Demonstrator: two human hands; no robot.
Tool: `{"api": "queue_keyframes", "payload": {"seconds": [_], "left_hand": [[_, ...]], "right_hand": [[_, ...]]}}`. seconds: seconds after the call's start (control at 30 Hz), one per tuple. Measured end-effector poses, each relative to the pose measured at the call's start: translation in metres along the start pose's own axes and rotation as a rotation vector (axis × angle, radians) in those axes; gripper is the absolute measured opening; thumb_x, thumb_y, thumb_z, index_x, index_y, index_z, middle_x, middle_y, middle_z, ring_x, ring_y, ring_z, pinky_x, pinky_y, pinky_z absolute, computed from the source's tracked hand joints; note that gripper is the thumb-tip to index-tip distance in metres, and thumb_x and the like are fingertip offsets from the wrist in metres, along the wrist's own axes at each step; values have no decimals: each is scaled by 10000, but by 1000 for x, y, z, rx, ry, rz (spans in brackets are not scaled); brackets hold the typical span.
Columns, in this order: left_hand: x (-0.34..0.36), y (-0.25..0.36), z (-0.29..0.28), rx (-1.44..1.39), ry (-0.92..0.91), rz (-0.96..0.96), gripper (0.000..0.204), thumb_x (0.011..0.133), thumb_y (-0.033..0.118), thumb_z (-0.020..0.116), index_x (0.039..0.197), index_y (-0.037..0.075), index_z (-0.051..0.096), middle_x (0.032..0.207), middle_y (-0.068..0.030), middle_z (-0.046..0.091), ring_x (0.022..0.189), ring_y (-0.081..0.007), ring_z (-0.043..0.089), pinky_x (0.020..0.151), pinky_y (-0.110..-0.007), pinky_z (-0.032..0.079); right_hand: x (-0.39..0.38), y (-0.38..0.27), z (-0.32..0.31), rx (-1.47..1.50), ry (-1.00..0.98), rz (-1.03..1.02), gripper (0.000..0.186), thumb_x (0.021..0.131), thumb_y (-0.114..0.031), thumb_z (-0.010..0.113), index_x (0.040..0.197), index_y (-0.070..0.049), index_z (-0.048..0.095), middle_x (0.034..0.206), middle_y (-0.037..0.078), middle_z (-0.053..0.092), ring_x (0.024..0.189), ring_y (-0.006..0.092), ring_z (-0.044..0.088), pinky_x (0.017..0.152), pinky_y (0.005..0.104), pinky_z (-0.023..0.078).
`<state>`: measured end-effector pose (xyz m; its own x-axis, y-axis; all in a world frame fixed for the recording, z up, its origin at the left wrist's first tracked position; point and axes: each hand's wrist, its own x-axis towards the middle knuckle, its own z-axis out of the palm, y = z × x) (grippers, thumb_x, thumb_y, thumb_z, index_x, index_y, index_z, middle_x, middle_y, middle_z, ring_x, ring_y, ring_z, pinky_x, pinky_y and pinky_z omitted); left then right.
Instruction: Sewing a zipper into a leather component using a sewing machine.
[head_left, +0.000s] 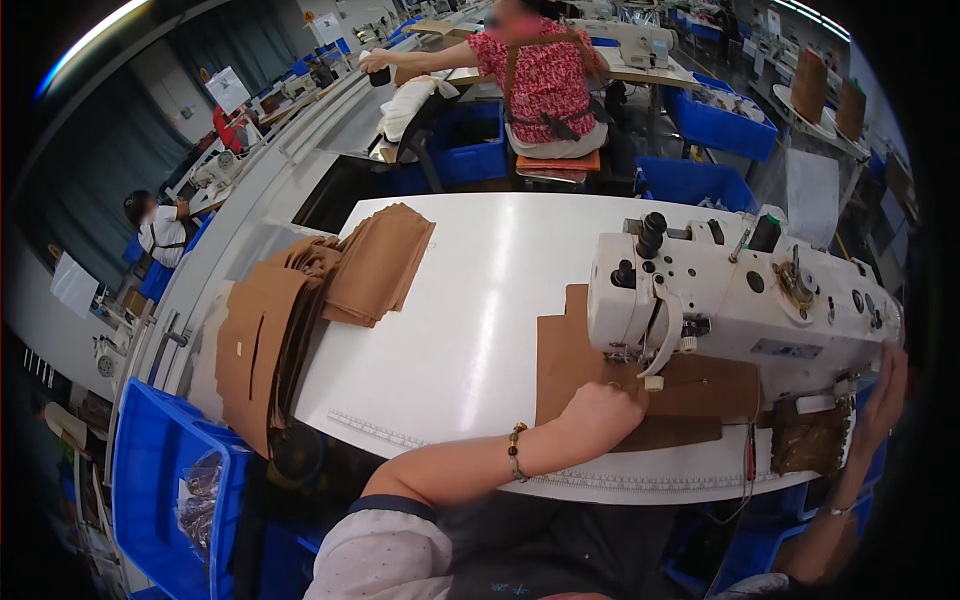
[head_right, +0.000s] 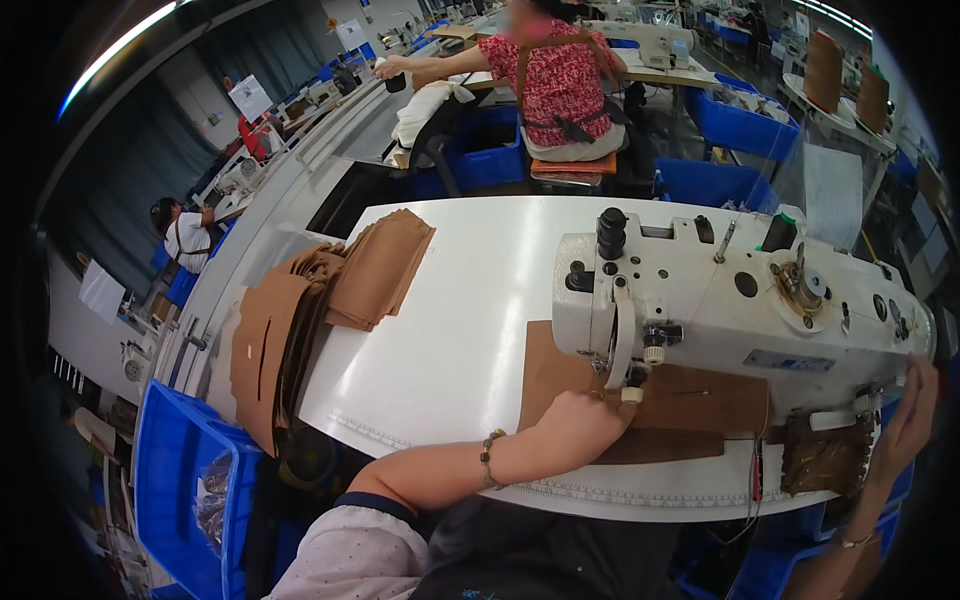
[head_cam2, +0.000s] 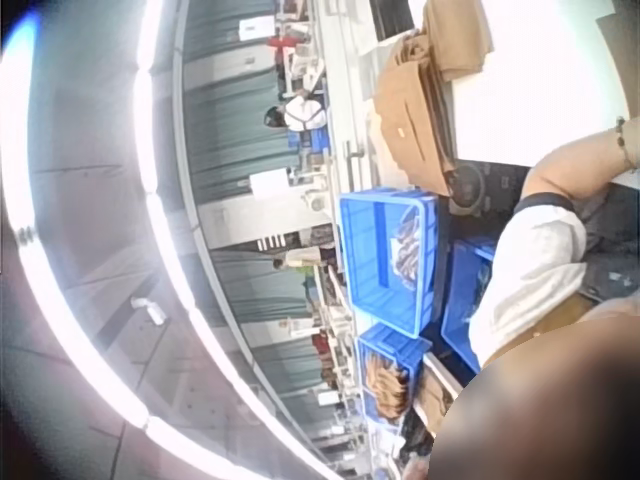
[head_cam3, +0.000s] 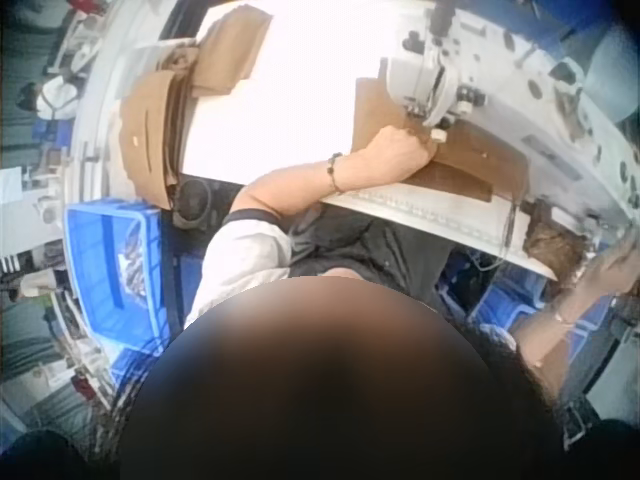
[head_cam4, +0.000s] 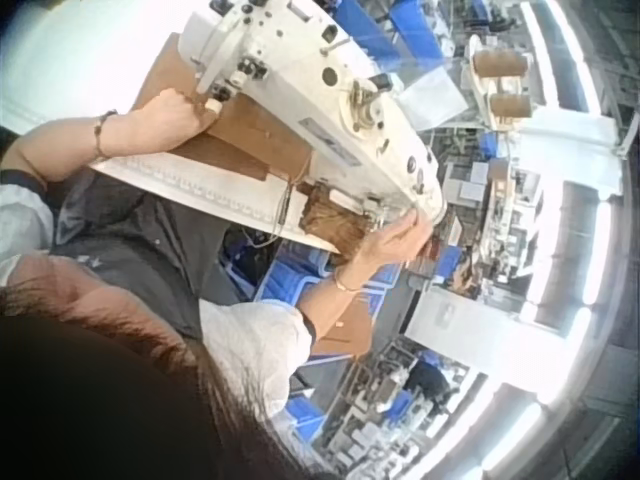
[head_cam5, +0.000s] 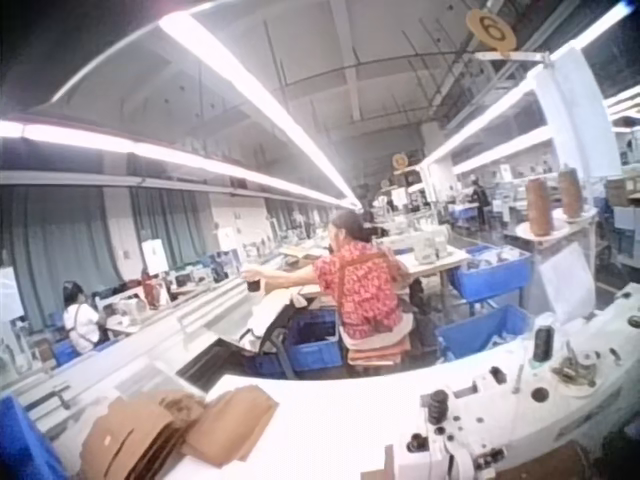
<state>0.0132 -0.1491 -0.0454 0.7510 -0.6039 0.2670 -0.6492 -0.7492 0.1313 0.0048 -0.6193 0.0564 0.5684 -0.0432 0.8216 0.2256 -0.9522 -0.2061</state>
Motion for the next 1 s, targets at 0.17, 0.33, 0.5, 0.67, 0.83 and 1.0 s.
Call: {"api": "queue_keyframes", "payload": {"seconds": [0.17,0.33,0.5,0.67,0.83,1.0], "left_hand": [[-1,-5,-20,-40,16,-8,308,804,86,649,1097,-10,648,887,-99,709,723,-242,734,537,-351,581],[-7,1,-18,-76,157,13,269,782,86,644,1028,-21,661,1000,-153,721,854,-246,745,586,-343,598],[-9,2,-1,24,345,103,327,790,101,628,1072,-56,680,1201,-262,692,999,-350,735,712,-355,618],[-14,10,21,87,181,68,367,822,73,618,1155,-73,671,1116,-239,720,1116,-347,710,730,-348,622],[-18,16,30,259,59,58,433,816,114,603,1169,-128,665,1158,-298,703,1016,-416,728,774,-402,625],[-10,20,31,250,19,9,415,815,117,599,1143,-125,676,1133,-295,707,989,-407,736,758,-402,624]], "right_hand": [[-84,-212,66,652,-863,-583,275,840,-182,752,1077,-55,696,1123,109,702,1020,318,684,879,441,568],[-97,-241,151,502,-1051,-489,344,891,-249,693,1173,-52,674,1225,127,667,1141,327,622,977,440,511],[-84,-176,190,231,-747,-427,238,903,-201,644,1042,-13,685,1029,170,682,955,361,650,864,451,524],[-80,-119,161,-16,-833,-403,194,868,-173,650,955,-2,683,864,179,647,835,379,637,799,450,517],[-43,-130,85,-244,-1120,-398,158,832,-145,656,867,8,681,699,188,612,716,397,623,734,450,510],[-24,-209,24,22,-901,-199,302,736,-175,753,948,21,663,860,169,630,843,392,621,756,472,495]]}}
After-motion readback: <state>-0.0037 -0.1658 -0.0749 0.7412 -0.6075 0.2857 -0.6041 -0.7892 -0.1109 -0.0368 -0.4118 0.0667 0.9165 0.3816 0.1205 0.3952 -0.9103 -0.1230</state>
